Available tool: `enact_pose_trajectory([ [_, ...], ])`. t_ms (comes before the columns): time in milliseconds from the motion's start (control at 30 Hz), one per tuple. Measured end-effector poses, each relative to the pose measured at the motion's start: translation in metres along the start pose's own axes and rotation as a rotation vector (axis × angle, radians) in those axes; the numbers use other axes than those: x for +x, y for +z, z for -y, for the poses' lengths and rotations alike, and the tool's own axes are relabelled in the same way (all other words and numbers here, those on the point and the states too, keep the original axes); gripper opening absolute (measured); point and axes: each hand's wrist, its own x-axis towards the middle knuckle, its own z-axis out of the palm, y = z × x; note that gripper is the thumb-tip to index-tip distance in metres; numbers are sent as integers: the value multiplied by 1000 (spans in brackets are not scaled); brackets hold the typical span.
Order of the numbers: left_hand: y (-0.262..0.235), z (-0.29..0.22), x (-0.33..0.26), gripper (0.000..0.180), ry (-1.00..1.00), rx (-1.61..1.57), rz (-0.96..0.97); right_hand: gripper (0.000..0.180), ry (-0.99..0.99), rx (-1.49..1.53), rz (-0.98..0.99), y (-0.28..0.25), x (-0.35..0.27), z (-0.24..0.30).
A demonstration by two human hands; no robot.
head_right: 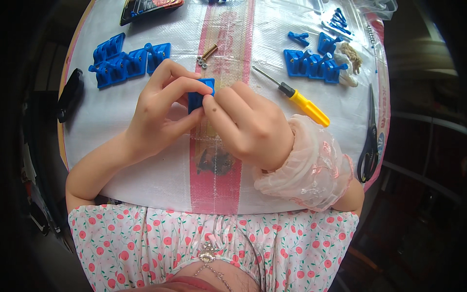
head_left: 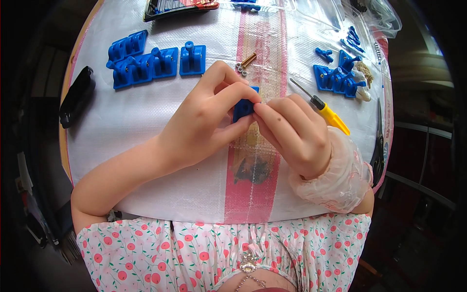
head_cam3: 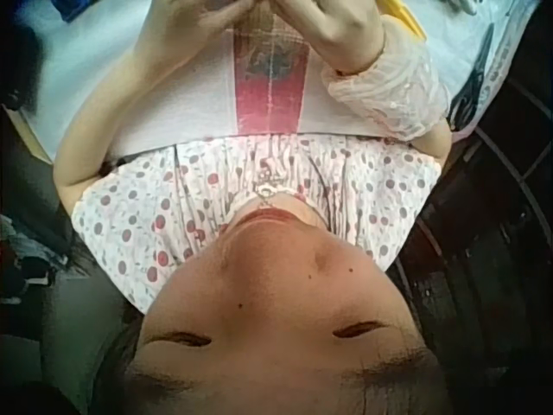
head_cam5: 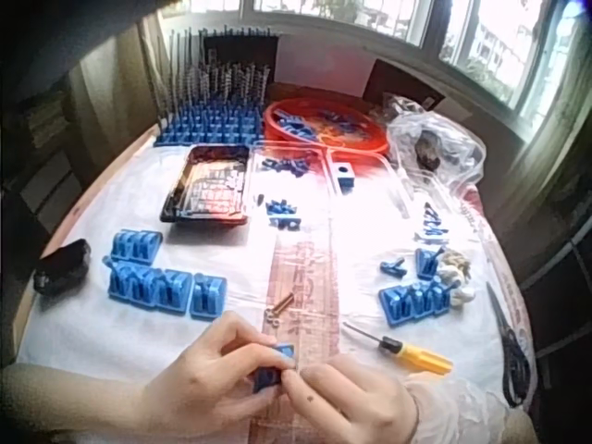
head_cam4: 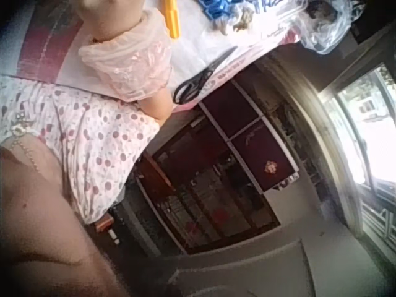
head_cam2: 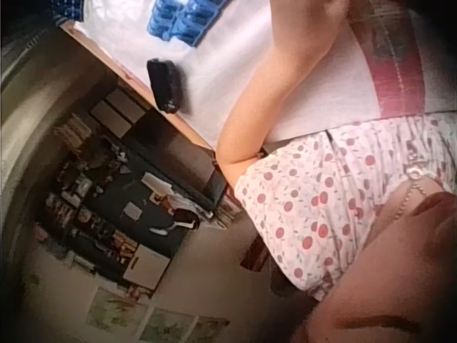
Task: Assembling small blue plastic components using screws and a screwdriver.
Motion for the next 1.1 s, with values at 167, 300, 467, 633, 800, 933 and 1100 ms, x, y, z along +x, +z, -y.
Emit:
enact_pose_trajectory([
  [167, -8, -1, 2, 24, -99, -185, 89, 37, 89, 147, -38, -18, 14, 4],
  [300, -7, 5, 2, 20, -228, -896, 133, 33, 229, 173, -68, -46, 16, 3],
  [467, -11, -4, 7, 23, -411, -1224, 283, 25, 252, -10, 98, -39, 4, -25],
  [633, -11, 0, 9, 16, -360, -1258, 324, 31, 23, -226, 148, -10, 23, -49],
  [800, -11, -1, 9, 15, -438, -1245, 307, 26, 9, -290, 193, 1, 27, -51],
  [933, -14, -3, 10, 16, -463, -1224, 299, 21, 45, -284, 104, 5, 29, -45],
  [1100, -14, -3, 9, 16, -446, -1210, 332, 22, 13, -291, 109, 5, 31, -46],
])
